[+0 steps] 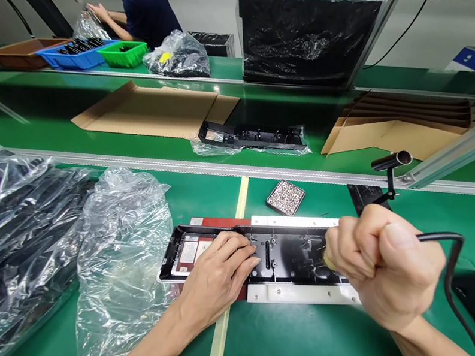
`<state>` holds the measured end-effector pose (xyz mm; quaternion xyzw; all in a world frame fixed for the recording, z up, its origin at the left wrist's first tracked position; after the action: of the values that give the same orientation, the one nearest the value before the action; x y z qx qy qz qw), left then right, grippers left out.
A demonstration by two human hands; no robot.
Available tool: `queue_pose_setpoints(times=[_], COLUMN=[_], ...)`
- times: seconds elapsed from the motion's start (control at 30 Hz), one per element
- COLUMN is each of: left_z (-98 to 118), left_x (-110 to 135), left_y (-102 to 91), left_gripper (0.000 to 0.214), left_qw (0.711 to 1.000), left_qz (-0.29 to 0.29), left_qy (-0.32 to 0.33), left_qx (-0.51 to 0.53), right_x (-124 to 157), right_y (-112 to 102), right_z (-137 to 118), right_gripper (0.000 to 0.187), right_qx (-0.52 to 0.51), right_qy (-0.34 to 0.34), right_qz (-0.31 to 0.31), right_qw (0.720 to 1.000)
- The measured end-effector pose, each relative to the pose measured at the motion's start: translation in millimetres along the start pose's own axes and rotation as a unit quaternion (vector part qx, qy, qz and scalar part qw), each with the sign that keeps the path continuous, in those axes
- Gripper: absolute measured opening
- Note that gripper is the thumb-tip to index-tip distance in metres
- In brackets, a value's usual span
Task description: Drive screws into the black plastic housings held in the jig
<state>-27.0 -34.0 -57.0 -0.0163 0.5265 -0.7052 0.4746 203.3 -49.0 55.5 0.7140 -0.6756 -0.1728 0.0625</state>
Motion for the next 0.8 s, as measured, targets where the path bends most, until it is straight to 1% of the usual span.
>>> queue_pose_setpoints(times=[0.33,0.5,0.8], left_z=[0.8,0.3,-1.6], left_x=[-1.5,-2.2,-0.5], left_y=[-0.2,-1.1,-0.3], left_gripper=[0.019,0.021,0.022], left_qw=[1.0,1.0,1.0], left_qz=[0.003,0.005,0.001], left_qy=[0.005,0.008,0.006], left_qx=[-0.003,-0.003,-0.002], right_x=[-3.9,-2.7,-1.4], right_y=[1.4,1.7,1.8], right_z=[-1.3,0.2,-1.3], right_gripper=[0.05,0.049,0.049], right_qx=[0.011,0.026,0.04], right_qy=[0.001,-0.008,-0.011], right_qz=[-0.02,-0.005,-0.003], right_qw=[1.0,1.0,0.999])
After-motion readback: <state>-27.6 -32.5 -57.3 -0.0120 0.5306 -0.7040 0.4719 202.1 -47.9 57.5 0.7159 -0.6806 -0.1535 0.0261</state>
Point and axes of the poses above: each hand's wrist, its own x-axis away from the middle knuckle, its own y-axis out of the palm, z = x × y, the point moved 1 cm from there along -x, towards the middle knuckle, and after that the axes turned 3 degrees about y, right-handed, at the moved point
